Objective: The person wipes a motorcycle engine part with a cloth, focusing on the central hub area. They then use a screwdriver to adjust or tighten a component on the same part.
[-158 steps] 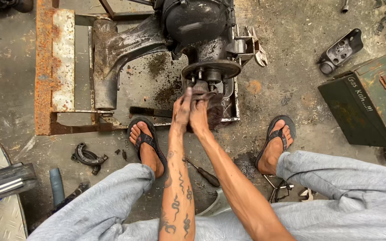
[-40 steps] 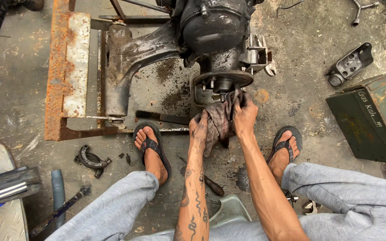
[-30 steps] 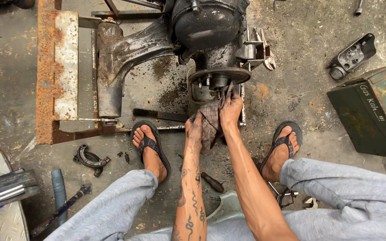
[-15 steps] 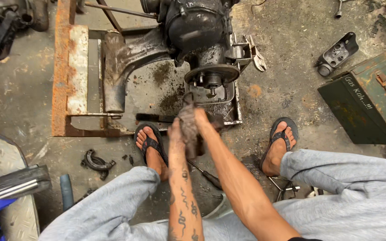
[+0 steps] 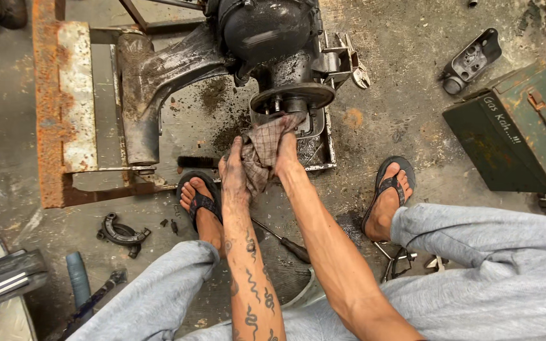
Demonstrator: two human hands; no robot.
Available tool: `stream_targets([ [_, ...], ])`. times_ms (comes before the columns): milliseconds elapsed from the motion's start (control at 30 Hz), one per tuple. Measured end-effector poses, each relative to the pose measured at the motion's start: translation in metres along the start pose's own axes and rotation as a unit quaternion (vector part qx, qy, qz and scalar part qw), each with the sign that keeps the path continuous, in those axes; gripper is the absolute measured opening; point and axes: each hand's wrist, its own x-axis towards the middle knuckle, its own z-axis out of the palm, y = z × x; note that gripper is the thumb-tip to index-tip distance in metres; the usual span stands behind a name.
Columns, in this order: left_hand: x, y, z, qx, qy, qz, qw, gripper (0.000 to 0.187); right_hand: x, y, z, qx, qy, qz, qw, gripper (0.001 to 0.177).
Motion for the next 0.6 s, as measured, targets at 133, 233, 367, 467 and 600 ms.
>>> stream_targets([
  [133, -0.034, 0.021, 0.022, -0.012, -0.02, -0.046, 0.999, 0.081, -0.005, 0.007, 0.002, 0.055, -0.013, 0.027, 0.998, 0.046],
  [233, -0.022, -0.005, 0.031, -0.04, -0.063, -0.068, 0.995, 0.064, 0.0, 0.009, -0.008, 0.118, -0.013, 0.049, 0.992, 0.051],
  [367, 0.008, -0.045, 0.027, 0.034, -0.064, -0.106, 0.992, 0.081, -0.002, 0.003, -0.022, 0.231, -0.005, 0.057, 0.971, 0.06],
  [467, 0.03, -0.073, 0.038, 0.045, -0.068, -0.125, 0.989, 0.081, -0.04, -0.01, -0.064, 0.306, -0.048, 0.035, 0.95, 0.061],
  [600, -0.012, -0.03, 0.042, 0.121, -0.067, -0.112, 0.984, 0.095, -0.11, -0.1, -0.171, 0.379, -0.019, -0.028, 0.925, 0.057],
])
